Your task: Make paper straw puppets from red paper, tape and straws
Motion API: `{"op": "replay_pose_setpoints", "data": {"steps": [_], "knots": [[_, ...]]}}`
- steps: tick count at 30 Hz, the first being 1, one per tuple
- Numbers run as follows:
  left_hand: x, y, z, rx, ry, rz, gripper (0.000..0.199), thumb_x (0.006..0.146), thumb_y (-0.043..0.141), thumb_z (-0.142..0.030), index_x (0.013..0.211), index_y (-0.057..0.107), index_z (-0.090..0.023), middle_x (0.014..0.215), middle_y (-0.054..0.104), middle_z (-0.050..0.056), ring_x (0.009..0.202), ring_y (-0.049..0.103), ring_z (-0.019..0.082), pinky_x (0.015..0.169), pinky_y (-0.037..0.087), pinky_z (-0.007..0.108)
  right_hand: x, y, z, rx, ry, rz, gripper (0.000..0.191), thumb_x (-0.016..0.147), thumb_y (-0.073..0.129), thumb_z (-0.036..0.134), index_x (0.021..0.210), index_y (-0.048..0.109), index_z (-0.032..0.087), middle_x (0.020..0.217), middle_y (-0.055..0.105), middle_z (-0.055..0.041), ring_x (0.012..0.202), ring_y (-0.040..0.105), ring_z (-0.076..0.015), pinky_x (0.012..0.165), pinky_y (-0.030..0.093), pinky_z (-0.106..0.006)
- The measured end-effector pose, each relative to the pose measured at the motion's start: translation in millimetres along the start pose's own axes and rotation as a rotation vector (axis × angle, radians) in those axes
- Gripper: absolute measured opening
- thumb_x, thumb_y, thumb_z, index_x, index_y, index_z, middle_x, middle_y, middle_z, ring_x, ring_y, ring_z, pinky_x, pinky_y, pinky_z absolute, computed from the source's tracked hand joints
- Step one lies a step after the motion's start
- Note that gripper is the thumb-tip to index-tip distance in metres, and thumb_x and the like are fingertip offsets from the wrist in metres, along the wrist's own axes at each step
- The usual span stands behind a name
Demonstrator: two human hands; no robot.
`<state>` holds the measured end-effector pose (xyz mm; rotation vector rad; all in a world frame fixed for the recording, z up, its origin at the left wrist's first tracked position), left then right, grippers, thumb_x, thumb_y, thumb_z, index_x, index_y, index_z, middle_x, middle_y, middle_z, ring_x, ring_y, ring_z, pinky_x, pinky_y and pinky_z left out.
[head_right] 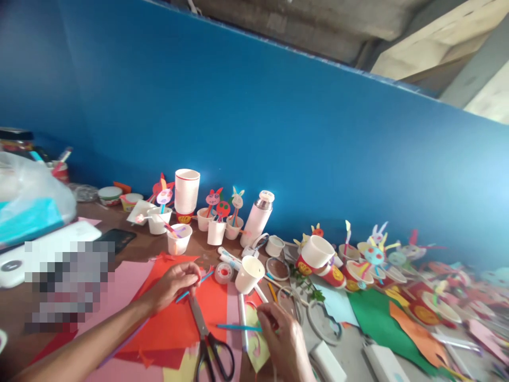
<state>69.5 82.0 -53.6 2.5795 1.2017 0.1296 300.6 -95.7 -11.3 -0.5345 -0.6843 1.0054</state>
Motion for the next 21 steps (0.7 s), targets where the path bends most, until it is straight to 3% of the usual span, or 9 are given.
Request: {"op": "replay_pose_setpoints", "data": {"steps": [6,10,15,21], "knots": [[0,-0.3,-6,0.01,0.031,0.017,0.023,0.072,0.07,-0.036,0.077,0.058,-0.017,0.067,0.063,-0.002,0.055,0.06,0.012,0.056,0.047,0.025,-8,-27,-31,-0.127,0.072,-0.056,0.035,0.085,0.052,0.049,0.081,0.073,0.021,0.078,0.074,-0.0052,0.067,0.068,-0.0199,0.06,0.052,-0.024],[-1,1.9,-8,0.025,0.033,0.043,0.023,0.073,0.07,-0.036,0.076,0.058,-0.016,0.069,0.065,0.0,0.055,0.06,0.013,0.053,0.045,0.024,-16,-35,-44,-0.209,0.124,-0.069,0.036,0.086,0.05,0.05,0.081,0.073,0.022,0.078,0.074,-0.0038,0.066,0.068,-0.0193,0.061,0.051,-0.024],[-3,4.2,-9,0.04,0.027,0.044,0.023,0.072,0.069,-0.036,0.075,0.058,-0.016,0.071,0.067,0.002,0.054,0.061,0.014,0.048,0.042,0.022,-17,-30,-53,-0.311,0.132,0.011,0.039,0.086,0.048,0.052,0.075,0.07,0.023,0.073,0.071,-0.0033,0.063,0.066,-0.019,0.056,0.047,-0.025],[-2,2.4,-7,0.021,0.022,0.029,0.025,0.072,0.071,-0.037,0.079,0.059,-0.016,0.067,0.064,0.0,0.053,0.059,0.014,0.051,0.044,0.024,-19,-7,-36,-0.369,0.083,0.067,0.024,0.088,0.05,0.034,0.073,0.067,0.026,0.072,0.07,0.0006,0.064,0.066,-0.0186,0.058,0.045,-0.025]]}}
Point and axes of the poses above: each hand's wrist, its own x-axis towards the middle knuckle, its own y-axis out of the palm, z = x × y, the point moved 4 cm from there along x, towards the middle knuckle
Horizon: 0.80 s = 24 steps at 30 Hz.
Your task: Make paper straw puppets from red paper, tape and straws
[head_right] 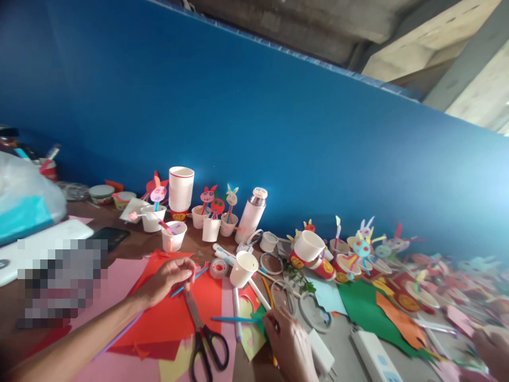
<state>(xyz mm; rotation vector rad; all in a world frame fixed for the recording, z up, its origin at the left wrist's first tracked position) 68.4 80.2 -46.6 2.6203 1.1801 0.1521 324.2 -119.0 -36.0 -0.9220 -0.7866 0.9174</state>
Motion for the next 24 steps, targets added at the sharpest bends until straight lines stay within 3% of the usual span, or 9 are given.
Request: {"op": "replay_pose_setpoints", "data": {"steps": [4,12,18,24], "knots": [[2,-4.2,2,-0.05,-0.004,-0.018,0.028,0.07,0.073,-0.038,0.081,0.06,-0.016,0.066,0.062,-0.001,0.053,0.058,0.012,0.056,0.047,0.026,-3,9,17,0.034,-0.123,-0.01,0.021,0.087,0.053,0.03,0.071,0.067,0.026,0.072,0.069,0.0016,0.067,0.066,-0.0179,0.063,0.045,-0.024],[6,-11.9,-2,-0.138,0.017,-0.072,0.027,0.07,0.075,-0.036,0.08,0.062,-0.015,0.06,0.058,-0.004,0.05,0.05,0.008,0.051,0.038,0.021,15,8,31,0.032,-0.167,-0.03,0.025,0.093,0.048,0.032,0.077,0.067,0.024,0.075,0.07,0.0,0.07,0.065,-0.0179,0.066,0.044,-0.025],[8,-21.0,-9,-0.179,0.06,-0.107,0.023,0.067,0.073,-0.032,0.074,0.06,-0.015,0.057,0.056,-0.004,0.048,0.052,0.01,0.051,0.04,0.023,19,29,46,-0.178,-0.345,-0.139,0.019,0.09,0.056,0.035,0.079,0.068,0.025,0.073,0.067,-0.0017,0.065,0.064,-0.0189,0.064,0.042,-0.028],[9,-24.2,-6,-0.184,0.057,-0.111,0.021,0.068,0.072,-0.031,0.072,0.059,-0.015,0.057,0.057,-0.004,0.047,0.053,0.01,0.051,0.041,0.024,7,46,47,-0.148,-0.42,-0.187,0.02,0.09,0.055,0.033,0.073,0.064,0.026,0.064,0.061,0.0001,0.059,0.061,-0.0184,0.061,0.042,-0.029]]}}
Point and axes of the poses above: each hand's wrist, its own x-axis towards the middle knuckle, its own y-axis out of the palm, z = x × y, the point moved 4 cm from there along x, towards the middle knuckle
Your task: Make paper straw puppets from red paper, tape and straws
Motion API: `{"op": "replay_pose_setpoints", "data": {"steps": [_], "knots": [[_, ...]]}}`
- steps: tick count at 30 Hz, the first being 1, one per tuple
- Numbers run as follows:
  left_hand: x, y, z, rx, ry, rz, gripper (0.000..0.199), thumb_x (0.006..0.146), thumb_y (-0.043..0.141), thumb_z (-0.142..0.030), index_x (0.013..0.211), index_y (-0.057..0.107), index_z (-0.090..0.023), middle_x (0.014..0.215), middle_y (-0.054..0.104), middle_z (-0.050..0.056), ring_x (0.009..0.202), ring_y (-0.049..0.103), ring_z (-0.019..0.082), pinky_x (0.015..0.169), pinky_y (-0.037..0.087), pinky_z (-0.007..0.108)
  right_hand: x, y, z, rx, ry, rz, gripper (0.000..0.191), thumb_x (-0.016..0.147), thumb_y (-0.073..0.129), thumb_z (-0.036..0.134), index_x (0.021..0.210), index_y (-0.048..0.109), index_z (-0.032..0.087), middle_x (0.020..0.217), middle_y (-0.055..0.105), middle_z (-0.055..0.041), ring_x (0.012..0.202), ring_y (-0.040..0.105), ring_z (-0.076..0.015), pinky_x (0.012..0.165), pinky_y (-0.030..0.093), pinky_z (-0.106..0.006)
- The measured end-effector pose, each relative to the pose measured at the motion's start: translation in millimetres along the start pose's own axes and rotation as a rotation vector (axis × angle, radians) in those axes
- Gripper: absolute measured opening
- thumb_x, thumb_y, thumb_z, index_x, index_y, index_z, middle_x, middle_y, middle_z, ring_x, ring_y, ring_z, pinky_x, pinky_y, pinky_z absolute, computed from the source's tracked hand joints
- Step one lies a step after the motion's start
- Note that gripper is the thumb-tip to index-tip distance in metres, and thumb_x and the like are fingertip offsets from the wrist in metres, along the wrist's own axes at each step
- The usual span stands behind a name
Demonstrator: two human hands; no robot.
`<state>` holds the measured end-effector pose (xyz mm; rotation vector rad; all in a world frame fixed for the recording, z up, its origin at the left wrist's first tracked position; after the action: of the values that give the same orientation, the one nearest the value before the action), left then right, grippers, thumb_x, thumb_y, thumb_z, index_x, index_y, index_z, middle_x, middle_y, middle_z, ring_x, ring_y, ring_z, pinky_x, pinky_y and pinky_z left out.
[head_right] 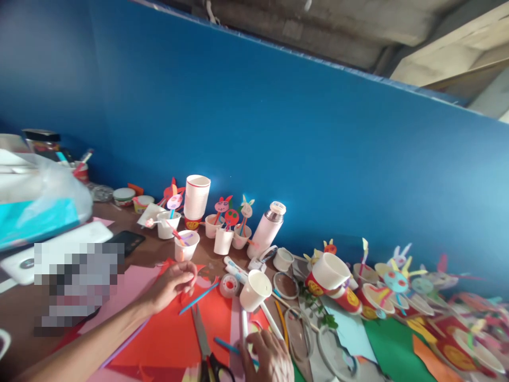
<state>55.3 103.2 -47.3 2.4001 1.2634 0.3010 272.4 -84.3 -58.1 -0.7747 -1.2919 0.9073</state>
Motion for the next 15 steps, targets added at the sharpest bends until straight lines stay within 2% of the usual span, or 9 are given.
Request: {"op": "replay_pose_setpoints", "data": {"steps": [3,6,10,11,13,15], "knots": [[0,1.3,3,0.0,-0.004,0.008,0.022,0.069,0.073,-0.032,0.073,0.059,-0.015,0.059,0.058,-0.003,0.047,0.05,0.01,0.053,0.044,0.025,4,-2,9,0.057,-0.059,0.012,0.023,0.091,0.054,0.032,0.071,0.064,0.026,0.061,0.061,0.0011,0.055,0.059,-0.0162,0.061,0.041,-0.029],[-1,3.6,4,-0.003,-0.012,0.018,0.027,0.07,0.074,-0.036,0.073,0.057,-0.016,0.063,0.061,-0.001,0.049,0.052,0.01,0.054,0.045,0.025,20,-8,25,0.062,-0.114,0.011,0.025,0.094,0.05,0.03,0.073,0.063,0.025,0.064,0.063,0.0005,0.058,0.059,-0.016,0.062,0.04,-0.028],[-5,5.6,3,-0.007,-0.019,0.02,0.028,0.071,0.074,-0.038,0.075,0.055,-0.017,0.068,0.066,0.001,0.053,0.059,0.012,0.057,0.046,0.025,54,-7,53,-0.031,-0.172,-0.021,0.026,0.091,0.042,0.012,0.081,0.065,0.023,0.074,0.066,-0.0049,0.066,0.064,-0.0211,0.057,0.038,-0.03],[-6,5.6,2,-0.006,-0.02,0.018,0.028,0.07,0.074,-0.037,0.075,0.055,-0.017,0.069,0.067,0.001,0.053,0.06,0.013,0.057,0.046,0.025,63,-2,59,-0.049,-0.171,-0.013,0.032,0.086,0.039,0.004,0.09,0.066,0.022,0.075,0.067,-0.0058,0.066,0.064,-0.022,0.056,0.039,-0.03],[-8,5.1,0,-0.005,-0.019,0.014,0.026,0.069,0.073,-0.035,0.073,0.056,-0.016,0.066,0.066,0.0,0.051,0.059,0.012,0.054,0.045,0.024,79,11,64,-0.028,-0.064,-0.011,0.046,0.081,0.035,-0.002,0.109,0.065,0.02,0.079,0.069,-0.009,0.059,0.063,-0.0225,0.052,0.038,-0.031],[-10,4.0,-2,-0.008,-0.014,0.012,0.024,0.068,0.073,-0.033,0.071,0.056,-0.016,0.063,0.066,0.0,0.049,0.058,0.012,0.052,0.044,0.024,89,25,65,0.053,0.022,-0.019,0.047,0.079,0.033,-0.004,0.102,0.067,0.02,0.08,0.069,-0.0114,0.054,0.061,-0.0222,0.049,0.038,-0.032]]}}
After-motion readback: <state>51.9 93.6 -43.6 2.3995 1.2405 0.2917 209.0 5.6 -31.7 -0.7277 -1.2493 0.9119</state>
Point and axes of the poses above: each hand's wrist, its own x-axis towards the middle knuckle, its own y-axis out of the palm, z = x × y, the point moved 4 cm from there along x, towards the middle knuckle
